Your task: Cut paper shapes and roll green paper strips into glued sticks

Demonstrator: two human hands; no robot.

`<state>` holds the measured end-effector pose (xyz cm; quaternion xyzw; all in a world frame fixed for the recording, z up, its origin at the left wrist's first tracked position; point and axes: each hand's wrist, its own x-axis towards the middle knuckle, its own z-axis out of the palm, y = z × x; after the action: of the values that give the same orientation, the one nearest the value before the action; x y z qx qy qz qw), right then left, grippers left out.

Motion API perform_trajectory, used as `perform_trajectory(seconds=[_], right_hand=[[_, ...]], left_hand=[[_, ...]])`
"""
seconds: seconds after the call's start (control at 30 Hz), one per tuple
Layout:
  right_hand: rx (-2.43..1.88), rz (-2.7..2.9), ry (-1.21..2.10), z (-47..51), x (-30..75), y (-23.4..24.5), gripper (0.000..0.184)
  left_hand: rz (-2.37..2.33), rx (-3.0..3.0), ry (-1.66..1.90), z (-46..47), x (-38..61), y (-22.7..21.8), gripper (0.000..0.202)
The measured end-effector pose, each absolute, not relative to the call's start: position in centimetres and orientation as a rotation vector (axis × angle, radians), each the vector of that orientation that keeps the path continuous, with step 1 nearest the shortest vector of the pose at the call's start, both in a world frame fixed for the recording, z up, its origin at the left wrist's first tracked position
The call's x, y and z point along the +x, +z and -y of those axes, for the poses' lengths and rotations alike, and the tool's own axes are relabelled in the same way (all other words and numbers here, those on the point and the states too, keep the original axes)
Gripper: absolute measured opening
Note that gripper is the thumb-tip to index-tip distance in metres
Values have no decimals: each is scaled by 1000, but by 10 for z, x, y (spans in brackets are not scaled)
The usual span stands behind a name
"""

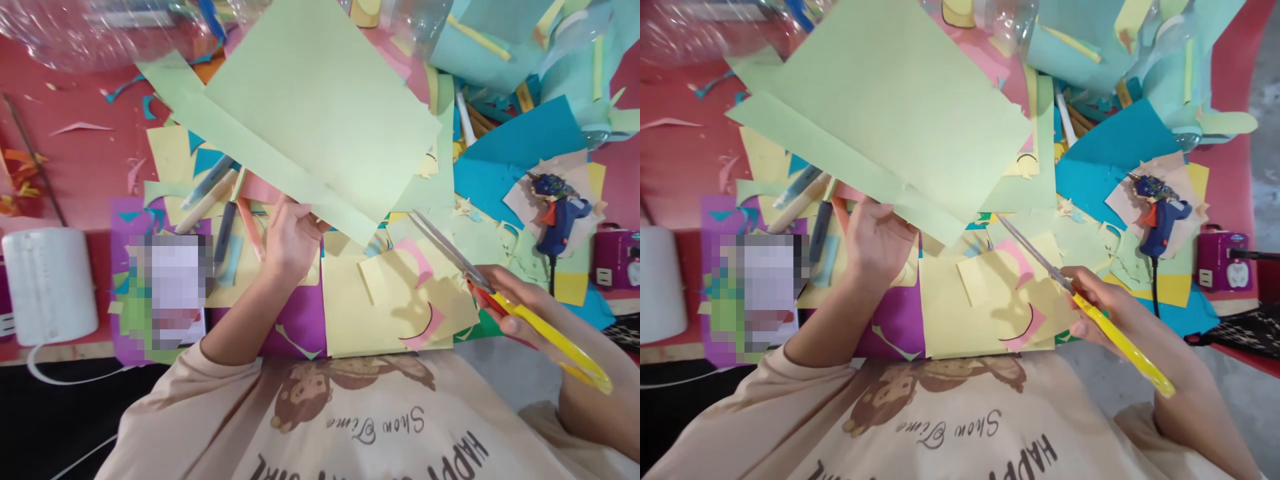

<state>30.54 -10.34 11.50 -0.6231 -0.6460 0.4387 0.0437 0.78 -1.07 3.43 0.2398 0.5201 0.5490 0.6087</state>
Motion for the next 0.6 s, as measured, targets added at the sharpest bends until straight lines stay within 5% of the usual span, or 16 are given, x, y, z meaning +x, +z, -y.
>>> perform_trajectory(seconds=[0.17,0.33,0.6], right_hand=[[-1619,1628,2033,91,289,113,41],[-1612,1506,2099,84,279,101,65],[-1501,1411,2146,82,262,103,61]], left_hand=[[-1148,507,1282,10,8,35,24],[-1138,533,1227,11,8,37,22],[-1192,588,1200,12,8,37,17]])
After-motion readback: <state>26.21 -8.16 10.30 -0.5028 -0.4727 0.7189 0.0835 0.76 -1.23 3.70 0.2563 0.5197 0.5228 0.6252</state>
